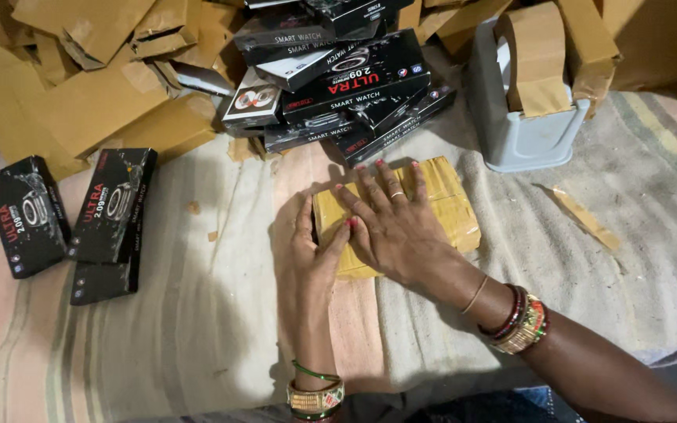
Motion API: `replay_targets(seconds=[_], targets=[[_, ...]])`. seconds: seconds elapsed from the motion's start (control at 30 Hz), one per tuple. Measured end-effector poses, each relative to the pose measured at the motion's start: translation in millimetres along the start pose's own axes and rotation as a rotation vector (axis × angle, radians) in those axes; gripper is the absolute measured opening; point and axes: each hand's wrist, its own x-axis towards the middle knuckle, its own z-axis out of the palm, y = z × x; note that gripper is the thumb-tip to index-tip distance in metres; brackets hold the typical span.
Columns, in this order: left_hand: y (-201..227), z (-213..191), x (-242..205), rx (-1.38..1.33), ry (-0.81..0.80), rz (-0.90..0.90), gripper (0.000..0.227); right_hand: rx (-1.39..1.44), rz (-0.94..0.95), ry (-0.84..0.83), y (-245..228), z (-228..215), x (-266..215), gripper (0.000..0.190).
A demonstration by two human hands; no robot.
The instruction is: The person packs smart watches into small cardboard boxes. She opens a watch box, places the watch and charger inside, inserts the box into a shipping box, folds the flaps, and seals it with packing tape. She repeats this process for multiple watches.
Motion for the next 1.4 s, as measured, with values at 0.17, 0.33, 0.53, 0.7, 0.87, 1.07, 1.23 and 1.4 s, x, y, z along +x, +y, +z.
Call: replay_targets(seconds=[0.17, 0.33, 0.53, 0.7, 0.87, 1.07, 1.23, 1.4], targets=[[8, 6, 2, -0.375, -0.039, -0.299, 0.088, 0.006, -0.021, -0.019, 27, -4, 1, 0.062], [12, 5, -1, -0.226, -0.02, -0.276, 0.083, 0.208, 0.155, -0.145, 78, -1, -12, 0.069], [18, 1, -5, -0.306, -0.033, -0.214, 0.082, 0.976, -0.013, -0.097, 121, -10, -37, 0.067], [16, -3, -4, -0.329, -0.052, -0.198, 0.082, 0.98, -0.011, -0.233, 131, -17, -52, 0.08], [18, -2, -7, -0.291, -0.076, -0.175, 0.076, 0.831, -0.092, -0.138, 131, -21, -56, 0.08], [15, 2, -3, -0.289, -0.037, -0.198, 0.075, 0.692, -0.022, -0.163, 127, -25, -59, 0.089], [14, 2, -3, -0.313, -0.049, -0.152, 0.072, 0.689, -0.061, -0.126, 125, -31, -63, 0.081], [11, 0, -4, -0.356, -0.103, 0.016, 0.056, 0.745, -0.225, -0.072, 132, -30, -68, 0.078]])
